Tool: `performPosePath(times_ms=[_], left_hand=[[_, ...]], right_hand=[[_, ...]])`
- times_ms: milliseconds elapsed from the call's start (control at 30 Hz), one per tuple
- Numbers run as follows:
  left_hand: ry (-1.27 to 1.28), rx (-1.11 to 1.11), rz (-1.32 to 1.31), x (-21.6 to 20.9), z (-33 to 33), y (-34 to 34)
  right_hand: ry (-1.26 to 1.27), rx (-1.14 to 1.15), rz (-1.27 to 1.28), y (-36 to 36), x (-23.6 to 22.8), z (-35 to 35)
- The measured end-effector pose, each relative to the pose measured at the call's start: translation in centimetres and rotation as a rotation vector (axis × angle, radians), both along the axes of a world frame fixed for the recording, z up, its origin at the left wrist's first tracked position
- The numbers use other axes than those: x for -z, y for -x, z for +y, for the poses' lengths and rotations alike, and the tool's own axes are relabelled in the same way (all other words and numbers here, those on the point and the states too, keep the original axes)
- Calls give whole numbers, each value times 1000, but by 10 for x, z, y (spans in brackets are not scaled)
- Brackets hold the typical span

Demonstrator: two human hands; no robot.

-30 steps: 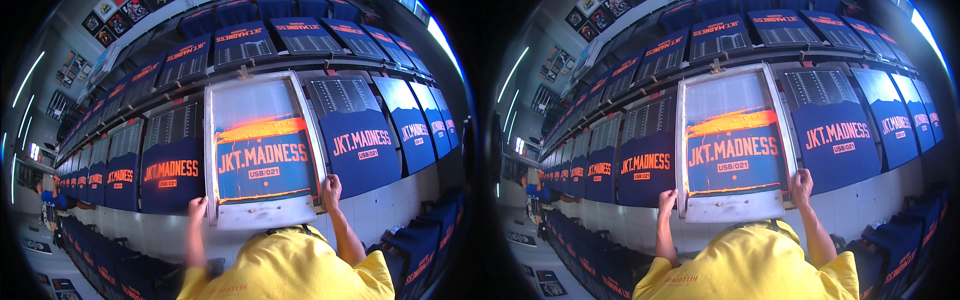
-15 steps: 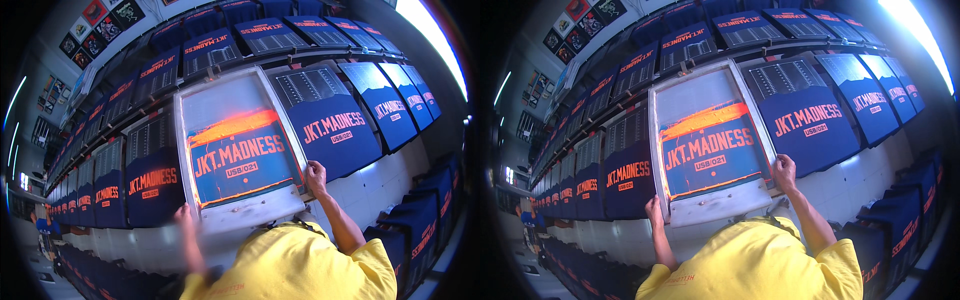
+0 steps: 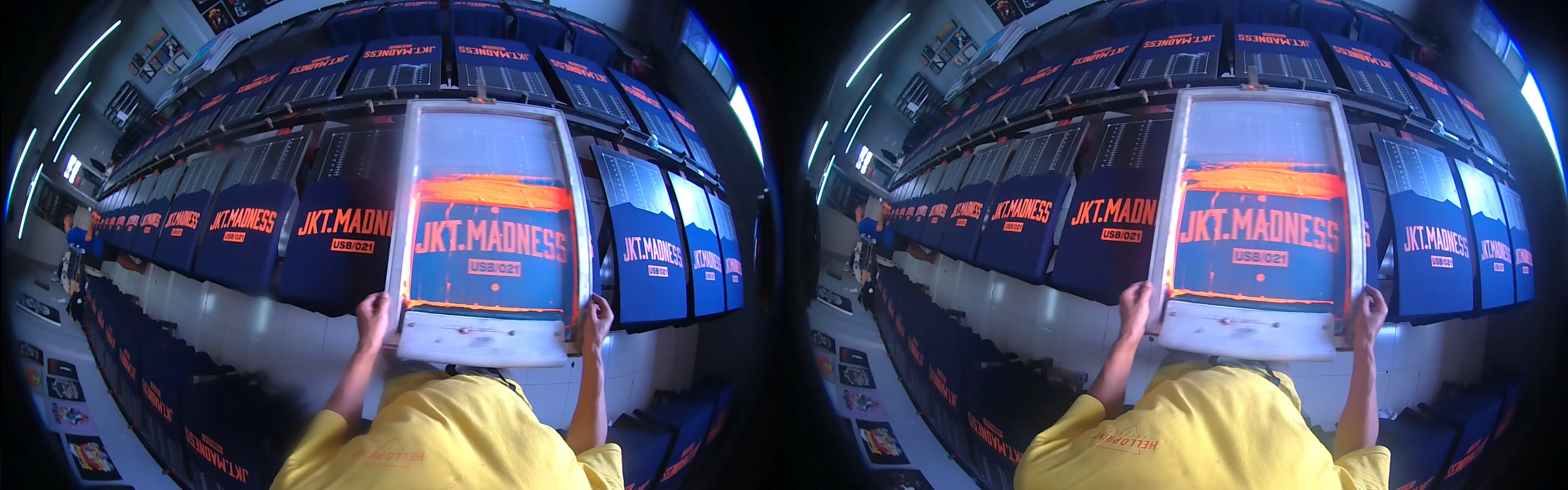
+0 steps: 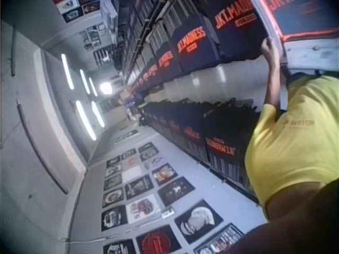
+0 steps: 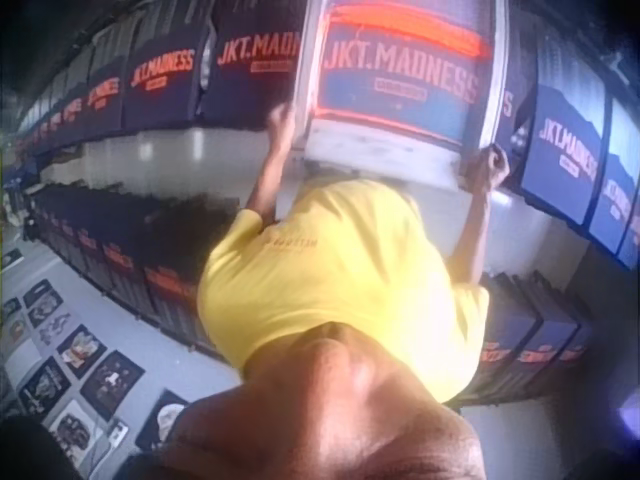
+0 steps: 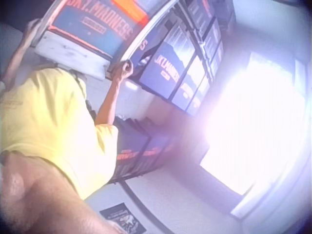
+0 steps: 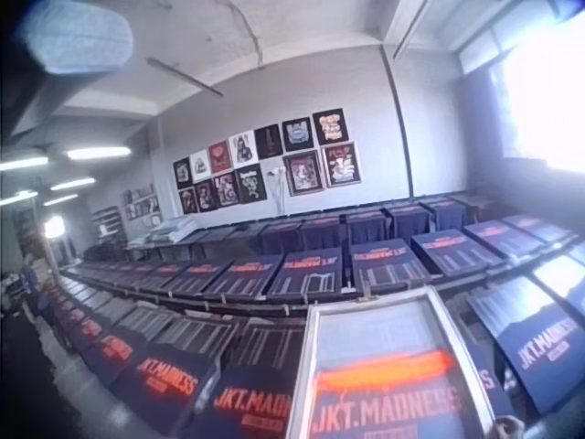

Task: The person screen prints a design onto navy blue t-shirts using a squeegee and orange ink on a large multi-station printing press.

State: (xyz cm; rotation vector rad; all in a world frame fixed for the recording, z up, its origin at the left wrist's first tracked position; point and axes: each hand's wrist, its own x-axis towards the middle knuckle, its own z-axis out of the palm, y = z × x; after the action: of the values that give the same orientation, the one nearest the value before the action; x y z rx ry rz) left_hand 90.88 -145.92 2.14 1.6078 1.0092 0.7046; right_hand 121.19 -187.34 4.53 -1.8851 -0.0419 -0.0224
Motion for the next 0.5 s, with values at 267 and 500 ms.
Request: performPosePath(times_ms=[267, 500], left_hand=[[-41, 73, 130, -2, -104, -59], [-73, 68, 156, -3, -126, -78]], right_hand=[[55, 27, 77, -42, -11, -100], [85, 34, 135, -52, -2, -118]])
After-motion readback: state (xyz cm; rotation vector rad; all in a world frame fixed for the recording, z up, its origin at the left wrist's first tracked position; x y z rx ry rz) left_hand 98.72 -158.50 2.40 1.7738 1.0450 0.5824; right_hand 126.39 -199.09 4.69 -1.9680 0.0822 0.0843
